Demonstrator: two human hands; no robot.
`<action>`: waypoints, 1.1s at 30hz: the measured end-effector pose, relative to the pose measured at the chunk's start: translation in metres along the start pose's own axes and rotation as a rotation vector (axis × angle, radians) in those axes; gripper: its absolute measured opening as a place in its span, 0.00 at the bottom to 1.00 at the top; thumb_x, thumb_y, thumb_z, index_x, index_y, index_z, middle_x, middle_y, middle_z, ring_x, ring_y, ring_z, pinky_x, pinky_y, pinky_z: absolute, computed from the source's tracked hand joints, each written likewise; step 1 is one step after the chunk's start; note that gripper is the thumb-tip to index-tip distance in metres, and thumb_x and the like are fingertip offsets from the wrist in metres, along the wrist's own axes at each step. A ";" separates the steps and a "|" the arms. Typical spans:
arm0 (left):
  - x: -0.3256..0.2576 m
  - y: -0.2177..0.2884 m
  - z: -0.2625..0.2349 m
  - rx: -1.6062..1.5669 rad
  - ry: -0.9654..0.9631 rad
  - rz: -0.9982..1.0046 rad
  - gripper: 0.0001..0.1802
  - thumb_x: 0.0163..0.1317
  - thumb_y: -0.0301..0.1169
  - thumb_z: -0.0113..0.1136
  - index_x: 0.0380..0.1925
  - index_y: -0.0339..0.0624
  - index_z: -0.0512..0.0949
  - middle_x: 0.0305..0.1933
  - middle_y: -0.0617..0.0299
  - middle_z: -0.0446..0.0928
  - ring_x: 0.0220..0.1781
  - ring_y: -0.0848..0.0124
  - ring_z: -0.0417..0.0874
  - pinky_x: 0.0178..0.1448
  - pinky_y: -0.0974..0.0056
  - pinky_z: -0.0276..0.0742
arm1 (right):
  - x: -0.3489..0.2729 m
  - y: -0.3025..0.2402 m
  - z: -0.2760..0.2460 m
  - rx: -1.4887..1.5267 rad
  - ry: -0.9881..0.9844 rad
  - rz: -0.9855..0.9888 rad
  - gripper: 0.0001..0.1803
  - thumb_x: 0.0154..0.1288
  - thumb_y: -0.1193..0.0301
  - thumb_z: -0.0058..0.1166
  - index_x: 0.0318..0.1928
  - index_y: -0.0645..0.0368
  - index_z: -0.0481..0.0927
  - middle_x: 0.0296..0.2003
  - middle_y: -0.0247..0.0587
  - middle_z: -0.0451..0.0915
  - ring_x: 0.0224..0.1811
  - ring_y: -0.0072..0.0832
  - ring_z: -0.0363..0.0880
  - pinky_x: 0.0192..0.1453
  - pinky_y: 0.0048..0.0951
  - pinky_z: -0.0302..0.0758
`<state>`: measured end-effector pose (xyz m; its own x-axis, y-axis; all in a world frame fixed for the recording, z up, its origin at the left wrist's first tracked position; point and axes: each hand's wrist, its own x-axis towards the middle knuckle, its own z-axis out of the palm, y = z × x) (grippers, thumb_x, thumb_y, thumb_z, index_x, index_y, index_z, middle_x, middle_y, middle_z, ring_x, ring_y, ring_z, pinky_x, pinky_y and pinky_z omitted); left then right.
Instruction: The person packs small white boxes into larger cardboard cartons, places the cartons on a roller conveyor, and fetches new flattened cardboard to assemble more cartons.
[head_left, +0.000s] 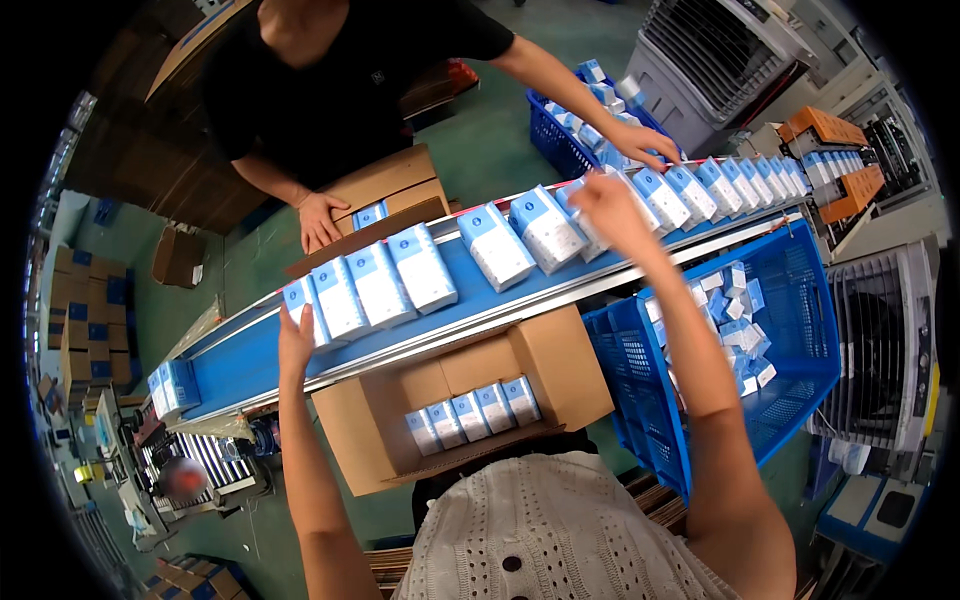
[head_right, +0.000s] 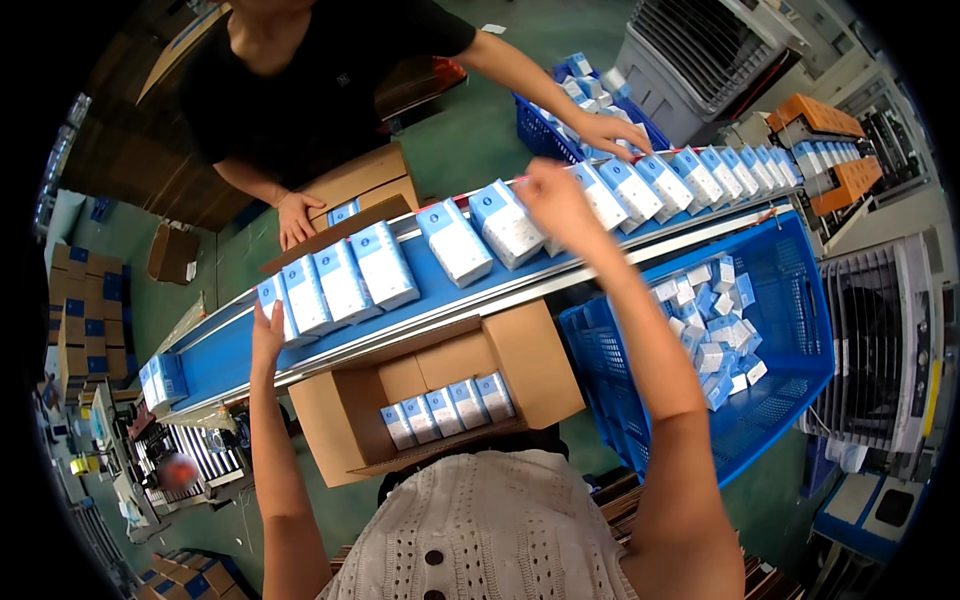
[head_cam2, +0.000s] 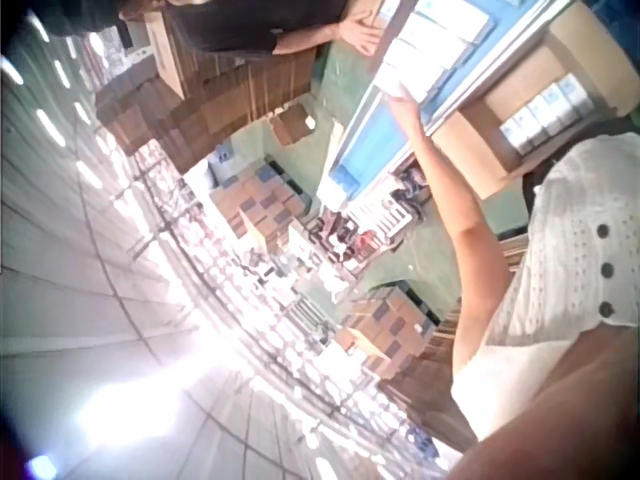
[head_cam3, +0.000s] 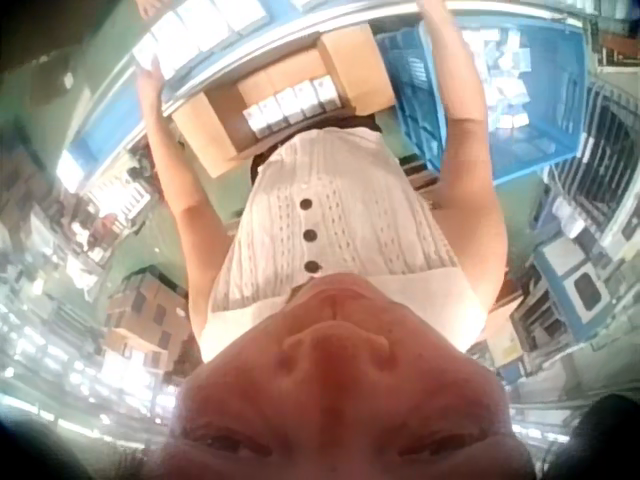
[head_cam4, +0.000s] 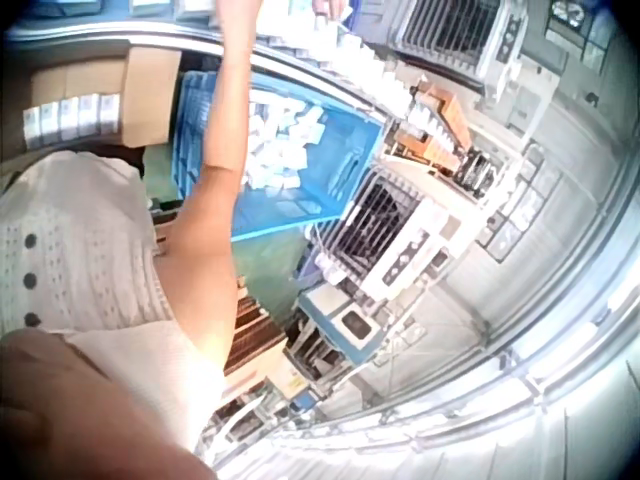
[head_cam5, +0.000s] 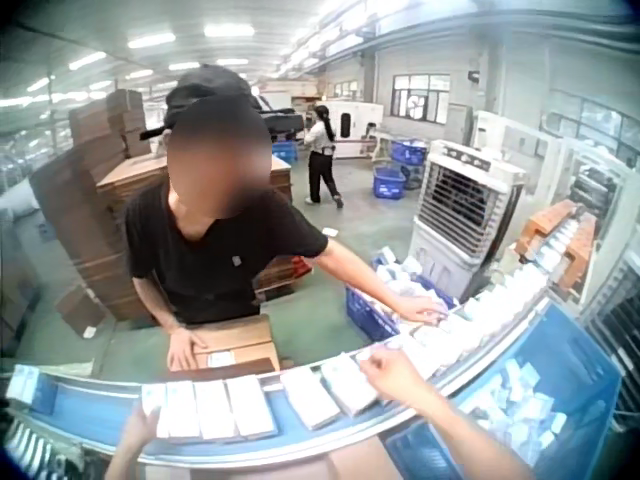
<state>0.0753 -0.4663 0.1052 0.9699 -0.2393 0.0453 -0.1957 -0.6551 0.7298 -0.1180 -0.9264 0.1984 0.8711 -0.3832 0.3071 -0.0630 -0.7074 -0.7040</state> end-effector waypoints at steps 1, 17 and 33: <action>0.000 0.003 0.002 0.001 -0.013 -0.005 0.33 0.61 0.44 0.49 0.57 0.29 0.57 0.50 0.43 0.71 0.53 0.56 0.73 0.53 0.63 0.67 | -0.014 -0.007 0.022 0.019 -0.048 0.035 0.11 0.55 0.70 0.50 0.23 0.67 0.69 0.23 0.56 0.72 0.27 0.48 0.72 0.30 0.39 0.67; 0.011 0.002 -0.033 -0.104 -0.134 -0.089 0.28 0.61 0.41 0.50 0.57 0.35 0.62 0.51 0.49 0.72 0.53 0.64 0.71 0.56 0.65 0.64 | 0.009 -0.029 0.169 0.403 -0.211 0.396 0.17 0.49 0.75 0.57 0.17 0.64 0.61 0.14 0.45 0.66 0.20 0.35 0.72 0.27 0.34 0.68; 0.009 -0.026 -0.053 0.033 -0.097 -0.073 0.38 0.57 0.48 0.52 0.58 0.29 0.56 0.50 0.38 0.70 0.55 0.52 0.70 0.58 0.62 0.63 | -0.021 -0.146 0.235 -0.307 -0.218 -0.339 0.09 0.42 0.83 0.47 0.28 0.67 0.76 0.29 0.52 0.74 0.40 0.44 0.70 0.46 0.33 0.69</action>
<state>0.0966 -0.4130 0.1227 0.9634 -0.2573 -0.0749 -0.1312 -0.6965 0.7055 -0.0127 -0.6756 0.1439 0.9470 0.0079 0.3213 0.1289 -0.9251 -0.3572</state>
